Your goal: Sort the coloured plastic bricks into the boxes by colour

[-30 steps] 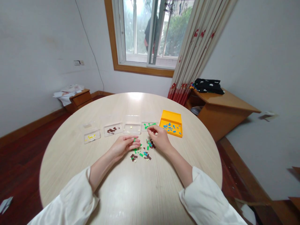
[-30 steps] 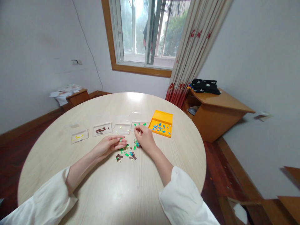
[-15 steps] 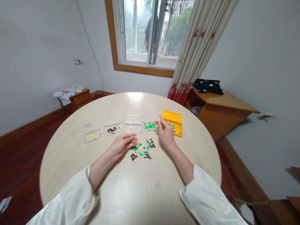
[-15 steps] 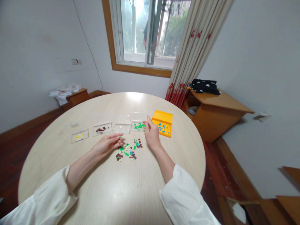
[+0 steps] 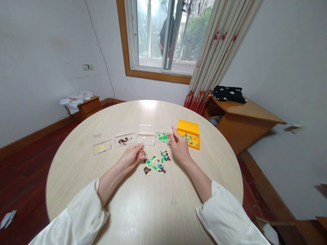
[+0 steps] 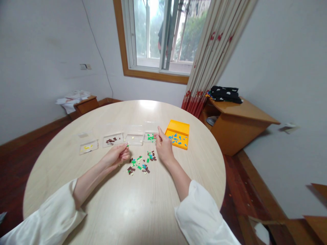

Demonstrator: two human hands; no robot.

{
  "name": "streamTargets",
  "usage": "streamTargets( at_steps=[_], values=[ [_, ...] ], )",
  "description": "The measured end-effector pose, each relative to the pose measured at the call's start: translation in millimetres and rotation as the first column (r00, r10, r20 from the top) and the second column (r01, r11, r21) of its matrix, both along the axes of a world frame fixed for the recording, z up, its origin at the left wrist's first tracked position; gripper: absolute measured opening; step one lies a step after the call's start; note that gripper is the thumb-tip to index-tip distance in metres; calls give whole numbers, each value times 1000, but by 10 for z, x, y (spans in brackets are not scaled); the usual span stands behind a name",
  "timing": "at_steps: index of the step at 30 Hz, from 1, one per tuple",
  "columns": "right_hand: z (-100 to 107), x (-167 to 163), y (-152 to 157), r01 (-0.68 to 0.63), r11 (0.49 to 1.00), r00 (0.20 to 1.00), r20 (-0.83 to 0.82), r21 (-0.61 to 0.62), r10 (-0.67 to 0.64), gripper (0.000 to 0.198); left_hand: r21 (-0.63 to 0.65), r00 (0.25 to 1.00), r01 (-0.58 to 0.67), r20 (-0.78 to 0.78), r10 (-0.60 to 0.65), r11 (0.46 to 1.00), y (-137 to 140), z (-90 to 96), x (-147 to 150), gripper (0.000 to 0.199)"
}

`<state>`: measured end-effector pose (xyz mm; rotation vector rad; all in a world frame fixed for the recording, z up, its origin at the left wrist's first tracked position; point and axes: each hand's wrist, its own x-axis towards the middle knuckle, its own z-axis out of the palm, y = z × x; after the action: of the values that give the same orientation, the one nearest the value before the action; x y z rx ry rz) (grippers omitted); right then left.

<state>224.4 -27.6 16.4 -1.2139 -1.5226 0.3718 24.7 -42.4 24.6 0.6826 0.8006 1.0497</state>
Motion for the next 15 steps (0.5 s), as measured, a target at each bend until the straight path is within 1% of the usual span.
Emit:
streamTargets(
  at_steps=[2,4,6,8,10,12,15],
  values=[
    [16,-64,-55,-51,999,998,46,17,50,35,19,1000,24,-17,-24,1000,-7,-8,1,36],
    [29,-157,-128,-154,988,982,119,28,150,26,60,998,42,-56,-38,997,-23,-19,6,37],
    [32,-261,-203,-277,961,945,187,15,269,18,112,992,73,-111,-60,991,-42,-35,12,39],
    [27,-350,-263,-354,935,912,212,-22,350,13,156,980,117,-178,-88,981,-55,-52,14,42],
    [20,-403,-296,-372,927,904,208,-47,373,9,181,965,152,-238,-107,972,-61,-66,12,46],
    [16,-421,-305,-361,932,910,201,-46,362,8,193,954,171,-276,-113,966,-60,-71,10,47],
    [21,-415,-297,-352,936,915,204,-24,349,7,189,949,197,-282,-139,962,-61,-62,12,48]
  ],
)
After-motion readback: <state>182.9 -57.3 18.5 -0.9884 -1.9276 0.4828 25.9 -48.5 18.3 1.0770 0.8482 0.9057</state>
